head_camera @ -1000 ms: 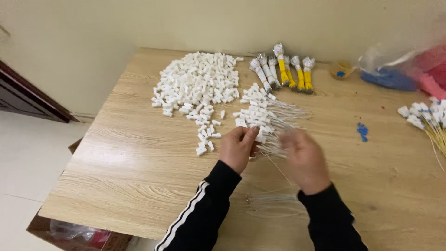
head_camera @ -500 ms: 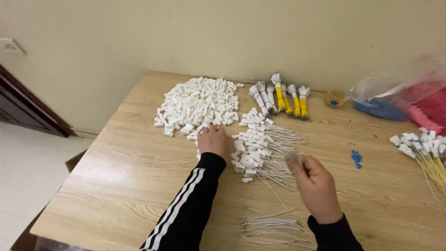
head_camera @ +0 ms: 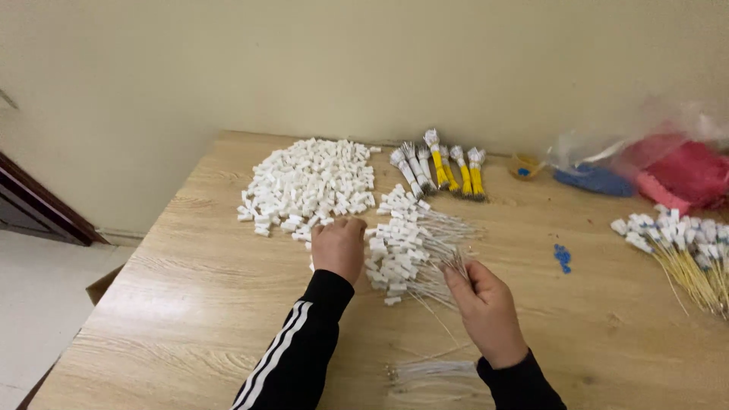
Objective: Assembling small white insulating sleeves onto thin wires at a factory workbench
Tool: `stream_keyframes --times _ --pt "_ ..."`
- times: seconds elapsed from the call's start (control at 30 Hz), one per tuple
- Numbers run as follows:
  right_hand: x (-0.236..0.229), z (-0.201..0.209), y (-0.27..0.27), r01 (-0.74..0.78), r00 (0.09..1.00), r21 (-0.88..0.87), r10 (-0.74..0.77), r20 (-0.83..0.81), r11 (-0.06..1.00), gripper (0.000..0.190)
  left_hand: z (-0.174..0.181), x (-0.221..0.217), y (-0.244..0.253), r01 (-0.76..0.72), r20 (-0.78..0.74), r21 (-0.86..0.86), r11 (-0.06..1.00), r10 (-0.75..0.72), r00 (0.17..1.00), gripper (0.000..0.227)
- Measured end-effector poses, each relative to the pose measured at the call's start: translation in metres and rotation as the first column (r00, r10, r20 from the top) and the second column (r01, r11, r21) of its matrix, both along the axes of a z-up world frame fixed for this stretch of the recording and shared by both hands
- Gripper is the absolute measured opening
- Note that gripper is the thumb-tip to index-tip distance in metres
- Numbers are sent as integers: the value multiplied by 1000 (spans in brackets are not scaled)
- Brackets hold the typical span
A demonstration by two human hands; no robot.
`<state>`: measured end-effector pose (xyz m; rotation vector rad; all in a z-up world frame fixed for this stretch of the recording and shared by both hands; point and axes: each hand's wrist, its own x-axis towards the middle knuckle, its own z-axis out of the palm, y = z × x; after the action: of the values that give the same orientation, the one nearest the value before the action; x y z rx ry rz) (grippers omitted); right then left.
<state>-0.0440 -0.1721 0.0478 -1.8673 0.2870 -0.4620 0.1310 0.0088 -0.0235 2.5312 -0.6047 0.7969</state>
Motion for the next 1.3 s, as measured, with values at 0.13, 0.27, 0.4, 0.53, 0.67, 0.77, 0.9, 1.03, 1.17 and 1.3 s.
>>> stream_keyframes --times 0.13,0.27,0.4,0.53,0.67,0.77,0.9,1.03,1.17,1.3 --pt "0 -8 4 -53 998 4 53 30 999 19 18 -6 6 -29 -124 111 993 43 991 30" --pt "-7 6 8 1 996 74 6 -88 997 22 18 -6 14 -36 -352 177 984 97 931 22" --pt "-6 -2 7 -83 996 39 83 14 996 25 -1 -3 7 68 -415 299 952 65 908 33" --pt "-2 -15 0 -100 995 11 100 5 995 17 1 -2 2 116 -421 309 944 26 907 29" --pt "-4 -15 -1 -37 998 18 38 -57 999 14 5 -2 3 85 -451 350 933 88 888 22" --pt "-3 -4 3 -53 995 -5 52 -85 999 15 -3 1 6 80 -374 192 978 -2 927 31" --pt "13 -2 0 -91 995 -88 88 -37 992 14 56 -34 0 63 -462 -485 872 -317 829 41" --pt "29 15 -3 -125 992 71 127 -25 990 10 73 -48 -19 -103 -510 -804 586 -589 626 47" --pt "35 22 -6 -115 993 47 116 -19 992 8 55 -50 -37 -169 -298 -955 245 -792 533 43" --pt "40 20 -11 -123 992 27 124 -16 992 9 43 -51 -47 -257 -146 -966 33 -888 435 26"
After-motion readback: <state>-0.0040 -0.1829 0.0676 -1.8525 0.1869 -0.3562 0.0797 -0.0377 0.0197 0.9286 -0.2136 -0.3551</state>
